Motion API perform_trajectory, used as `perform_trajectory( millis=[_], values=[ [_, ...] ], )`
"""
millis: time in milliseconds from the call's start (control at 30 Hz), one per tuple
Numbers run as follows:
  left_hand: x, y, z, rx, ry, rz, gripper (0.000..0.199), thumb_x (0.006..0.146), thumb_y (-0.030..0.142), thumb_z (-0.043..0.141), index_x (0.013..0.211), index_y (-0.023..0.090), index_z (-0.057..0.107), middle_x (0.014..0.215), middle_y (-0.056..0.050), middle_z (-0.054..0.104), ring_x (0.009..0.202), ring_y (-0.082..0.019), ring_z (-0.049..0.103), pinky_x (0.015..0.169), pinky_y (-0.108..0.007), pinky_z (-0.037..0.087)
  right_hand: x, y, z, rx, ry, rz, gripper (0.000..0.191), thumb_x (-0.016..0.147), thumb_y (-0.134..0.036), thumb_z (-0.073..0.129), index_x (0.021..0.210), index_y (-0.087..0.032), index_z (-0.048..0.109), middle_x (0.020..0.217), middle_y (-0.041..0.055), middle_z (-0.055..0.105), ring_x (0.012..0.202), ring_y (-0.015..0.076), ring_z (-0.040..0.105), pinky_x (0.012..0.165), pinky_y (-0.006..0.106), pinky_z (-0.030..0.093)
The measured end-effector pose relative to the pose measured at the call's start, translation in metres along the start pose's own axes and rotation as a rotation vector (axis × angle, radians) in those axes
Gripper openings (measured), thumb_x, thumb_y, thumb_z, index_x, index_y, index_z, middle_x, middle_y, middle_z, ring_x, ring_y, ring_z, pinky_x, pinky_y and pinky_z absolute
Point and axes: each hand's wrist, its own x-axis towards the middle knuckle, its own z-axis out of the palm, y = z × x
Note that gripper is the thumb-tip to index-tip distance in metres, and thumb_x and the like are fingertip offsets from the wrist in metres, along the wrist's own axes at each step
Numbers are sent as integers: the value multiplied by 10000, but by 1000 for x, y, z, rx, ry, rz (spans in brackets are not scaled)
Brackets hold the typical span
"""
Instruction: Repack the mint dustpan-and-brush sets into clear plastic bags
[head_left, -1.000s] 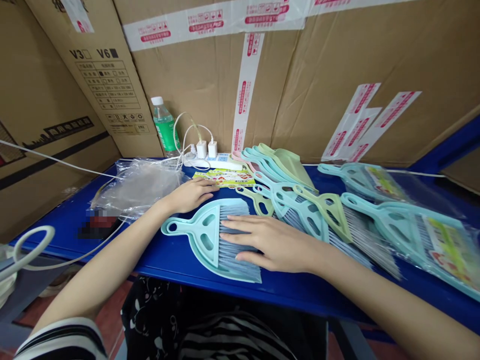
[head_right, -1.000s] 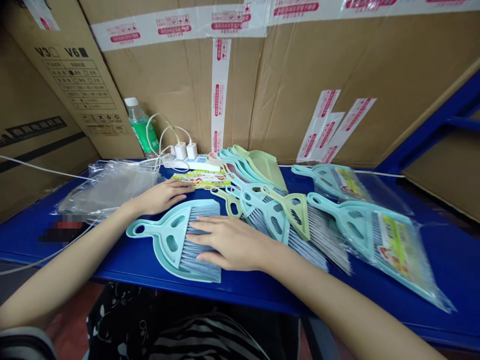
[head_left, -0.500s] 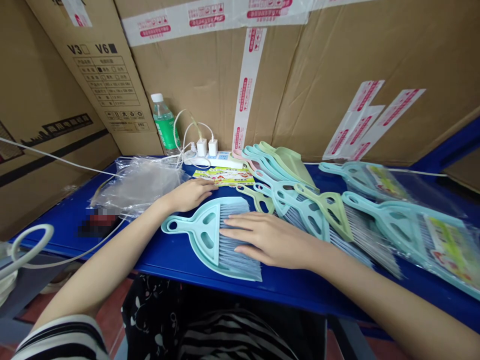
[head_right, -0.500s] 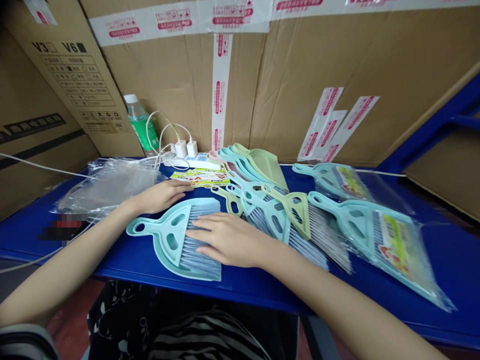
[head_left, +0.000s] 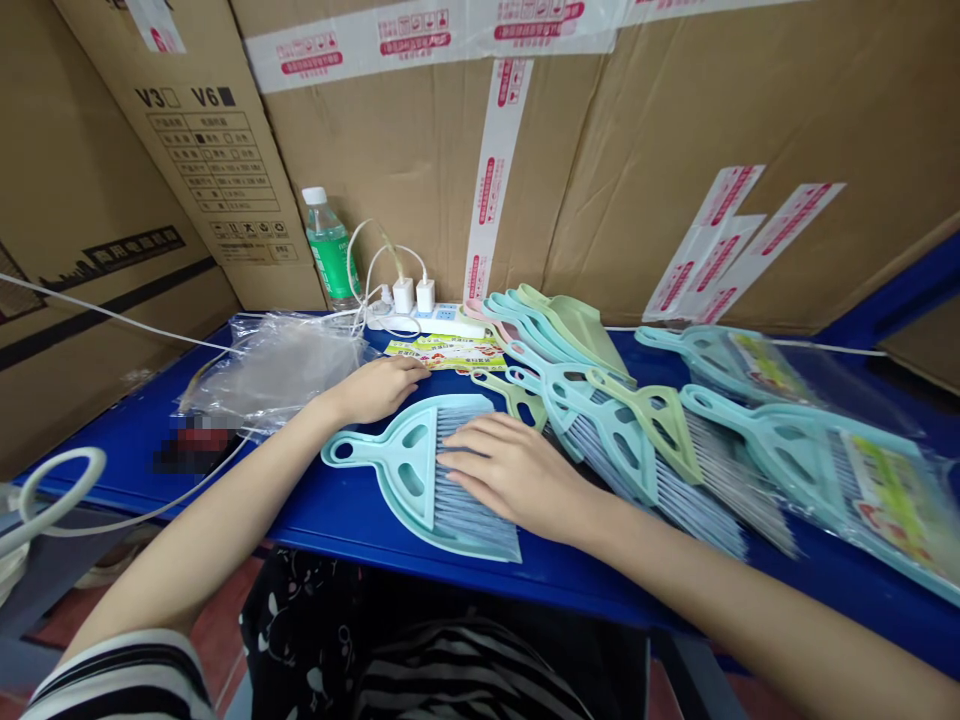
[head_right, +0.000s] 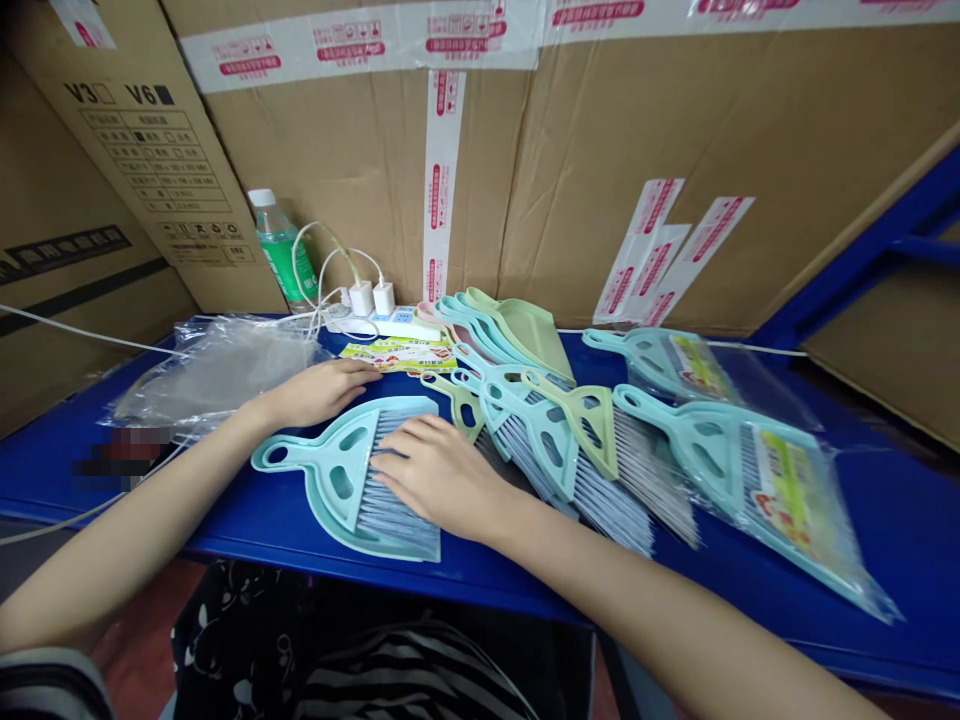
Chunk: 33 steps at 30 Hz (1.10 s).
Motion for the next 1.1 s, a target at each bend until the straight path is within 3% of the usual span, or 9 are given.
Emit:
perform_trajectory(
  millis=[200,500,833,1100],
  values=[
    [0,1,0,14,2,-9,365,942,140,383,1219,118,620,1262,-137,646,1181,-219,604,1011,-377,486,7,-2,7,-79,53,-31,158,925,-178,556,805,-164,659,801,33,697,772,178,588,737,324,436],
    [1,4,-3,36,-30,-27,373,938,141,385,1234,81,605,1264,-167,640,1190,-242,599,1013,-390,481,8,-4,14,-289,104,-167,285,913,-57,466,705,-177,621,688,0,632,686,167,522,744,309,395],
    [-2,4,-7,50,23,-13,337,926,158,436,1202,128,627,1235,-125,669,1147,-225,628,989,-382,501,8,0,10,-194,66,-123,141,867,-112,560,753,-179,608,731,2,644,695,160,532,710,297,389],
    [-5,10,-19,57,74,2,296,922,185,444,1086,174,690,1099,-89,726,997,-215,687,893,-367,541,6,1,13,-191,70,-95,163,839,-71,527,736,-191,569,715,1,624,664,156,538,639,287,384]
  ],
)
